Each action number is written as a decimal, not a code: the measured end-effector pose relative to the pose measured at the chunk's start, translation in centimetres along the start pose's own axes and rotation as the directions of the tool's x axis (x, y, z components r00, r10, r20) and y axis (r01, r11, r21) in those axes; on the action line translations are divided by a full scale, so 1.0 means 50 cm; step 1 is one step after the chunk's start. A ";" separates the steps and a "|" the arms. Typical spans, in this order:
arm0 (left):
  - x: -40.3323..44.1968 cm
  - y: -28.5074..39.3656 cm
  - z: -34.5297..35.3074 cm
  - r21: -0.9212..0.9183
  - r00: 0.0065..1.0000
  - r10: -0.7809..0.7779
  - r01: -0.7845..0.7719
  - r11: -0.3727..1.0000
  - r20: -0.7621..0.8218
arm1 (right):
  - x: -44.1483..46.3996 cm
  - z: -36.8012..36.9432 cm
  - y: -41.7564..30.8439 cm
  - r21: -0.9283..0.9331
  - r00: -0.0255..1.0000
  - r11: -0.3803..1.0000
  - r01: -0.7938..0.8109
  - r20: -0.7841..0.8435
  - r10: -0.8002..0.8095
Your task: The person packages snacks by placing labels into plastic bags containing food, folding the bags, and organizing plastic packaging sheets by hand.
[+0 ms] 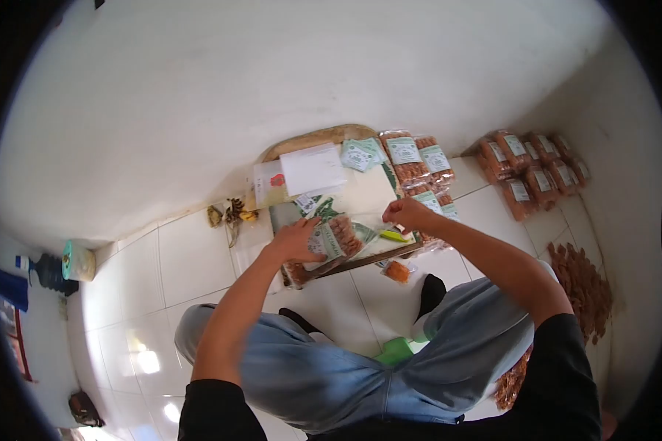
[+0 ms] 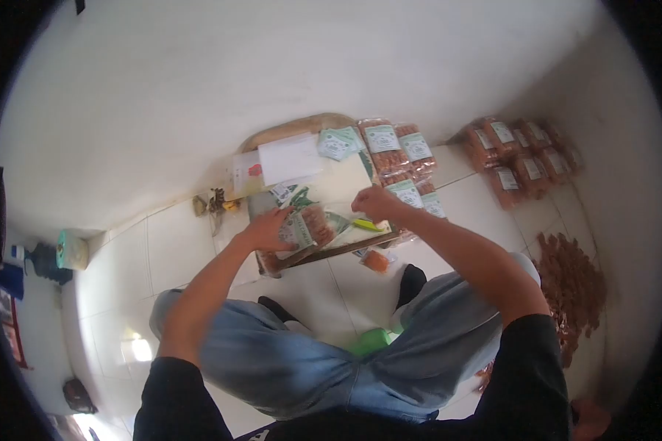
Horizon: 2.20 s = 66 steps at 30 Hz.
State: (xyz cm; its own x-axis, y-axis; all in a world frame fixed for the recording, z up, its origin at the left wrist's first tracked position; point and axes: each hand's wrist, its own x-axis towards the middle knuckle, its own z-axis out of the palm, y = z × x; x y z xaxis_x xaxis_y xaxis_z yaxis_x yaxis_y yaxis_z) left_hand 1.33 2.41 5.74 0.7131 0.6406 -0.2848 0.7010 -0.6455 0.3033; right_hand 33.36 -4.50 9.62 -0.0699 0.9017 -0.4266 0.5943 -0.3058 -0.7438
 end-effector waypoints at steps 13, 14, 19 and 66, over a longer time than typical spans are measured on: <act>-0.090 0.007 -0.048 -0.610 0.951 -0.303 0.272 0.744 0.055 | 0.009 -0.020 -0.279 -0.090 0.843 0.847 0.523 -0.087 -0.530; -0.104 0.017 -0.064 -0.574 0.945 -0.317 0.303 0.761 0.080 | 0.007 -0.019 -0.280 -0.070 0.805 0.809 0.584 -0.081 -0.588; -0.120 0.041 -0.100 -0.558 0.954 -0.300 0.253 0.791 0.007 | -0.011 -0.017 -0.290 0.009 0.607 0.612 0.791 -0.143 -0.782; -0.054 0.135 -0.010 -0.621 0.597 -0.330 -0.383 0.684 -0.731 | -0.050 -0.056 -0.325 -0.065 0.759 0.793 0.605 -0.254 -0.600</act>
State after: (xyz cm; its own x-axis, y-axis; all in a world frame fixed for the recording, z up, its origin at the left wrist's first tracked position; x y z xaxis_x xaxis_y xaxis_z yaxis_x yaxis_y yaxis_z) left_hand 4.14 -3.46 9.02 0.1869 0.8996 0.3947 0.1999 -0.4282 0.8813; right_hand 26.09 -0.92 24.21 -0.2057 0.9452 0.2534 0.4810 0.3231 -0.8150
